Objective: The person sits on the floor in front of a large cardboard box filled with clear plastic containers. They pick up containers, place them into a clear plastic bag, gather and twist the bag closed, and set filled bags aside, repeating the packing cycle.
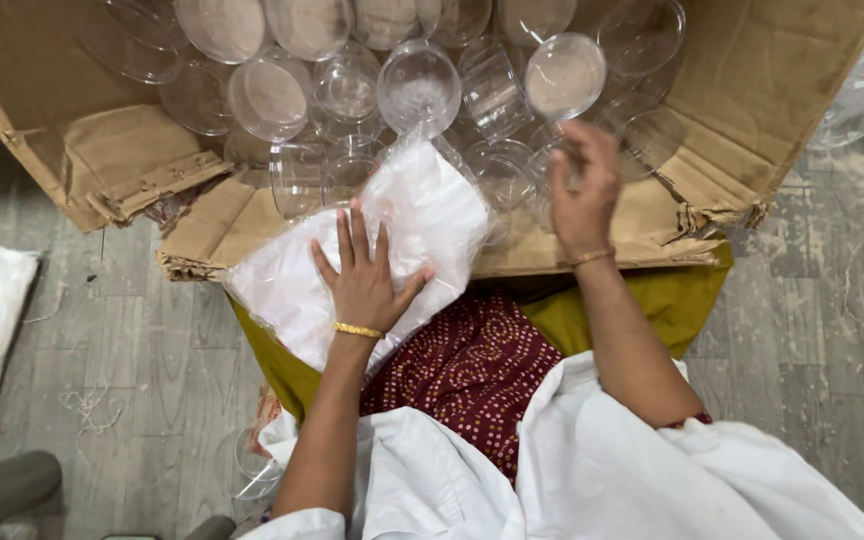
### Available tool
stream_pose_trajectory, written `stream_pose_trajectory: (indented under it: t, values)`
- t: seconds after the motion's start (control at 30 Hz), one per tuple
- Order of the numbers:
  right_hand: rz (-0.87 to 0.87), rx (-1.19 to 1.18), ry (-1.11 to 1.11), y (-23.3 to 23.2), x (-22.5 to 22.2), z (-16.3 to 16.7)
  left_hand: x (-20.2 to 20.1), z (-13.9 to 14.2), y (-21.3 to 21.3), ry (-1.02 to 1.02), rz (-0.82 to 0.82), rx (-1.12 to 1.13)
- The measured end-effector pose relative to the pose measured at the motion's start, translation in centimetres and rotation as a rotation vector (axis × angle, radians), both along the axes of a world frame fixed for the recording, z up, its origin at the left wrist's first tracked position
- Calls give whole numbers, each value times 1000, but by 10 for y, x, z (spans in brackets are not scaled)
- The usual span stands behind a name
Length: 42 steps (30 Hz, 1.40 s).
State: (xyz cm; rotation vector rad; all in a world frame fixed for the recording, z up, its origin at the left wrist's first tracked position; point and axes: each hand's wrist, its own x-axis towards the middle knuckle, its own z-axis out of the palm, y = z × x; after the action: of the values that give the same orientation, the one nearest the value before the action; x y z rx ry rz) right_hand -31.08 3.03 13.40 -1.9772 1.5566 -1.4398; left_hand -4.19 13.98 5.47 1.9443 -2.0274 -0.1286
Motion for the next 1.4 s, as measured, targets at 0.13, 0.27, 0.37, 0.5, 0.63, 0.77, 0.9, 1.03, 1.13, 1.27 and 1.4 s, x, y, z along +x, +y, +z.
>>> stream_pose_trajectory:
  t: [0.13, 0.27, 0.37, 0.5, 0.63, 0.77, 0.9, 1.03, 1.13, 1.27, 1.4]
  values:
    - [210, 290, 24, 2, 46, 9, 0, -4, -6, 10, 0, -10]
    - [197, 245, 259, 4, 74, -2, -1, -2, -8, -5, 10, 7]
    - [187, 223, 329, 0, 81, -10, 1, -1, -9, 8, 9, -9]
    - [192, 215, 349, -2, 88, -17, 5, 0, -11, 18, 13, 11]
    - [210, 258, 304, 1, 94, -19, 7, 0, -9, 16, 17, -6]
    - [256, 402, 205, 1, 94, -13, 10, -1, -7, 24, 14, -13]
    - [304, 339, 143, 0, 91, -4, 12, -3, -7, 35, 11, -4]
    - [242, 581, 150, -2, 89, 4, 10, 3, -5, 48, 13, 0]
    - [273, 568, 166, -5, 86, 6, 14, 21, -8, 103, -23, 33]
    - [386, 632, 17, -7, 83, 2, 49, 66, -36, 474, -268, 115]
    - [473, 544, -4, -4, 88, -9, 57, 105, -86, 415, -172, -40]
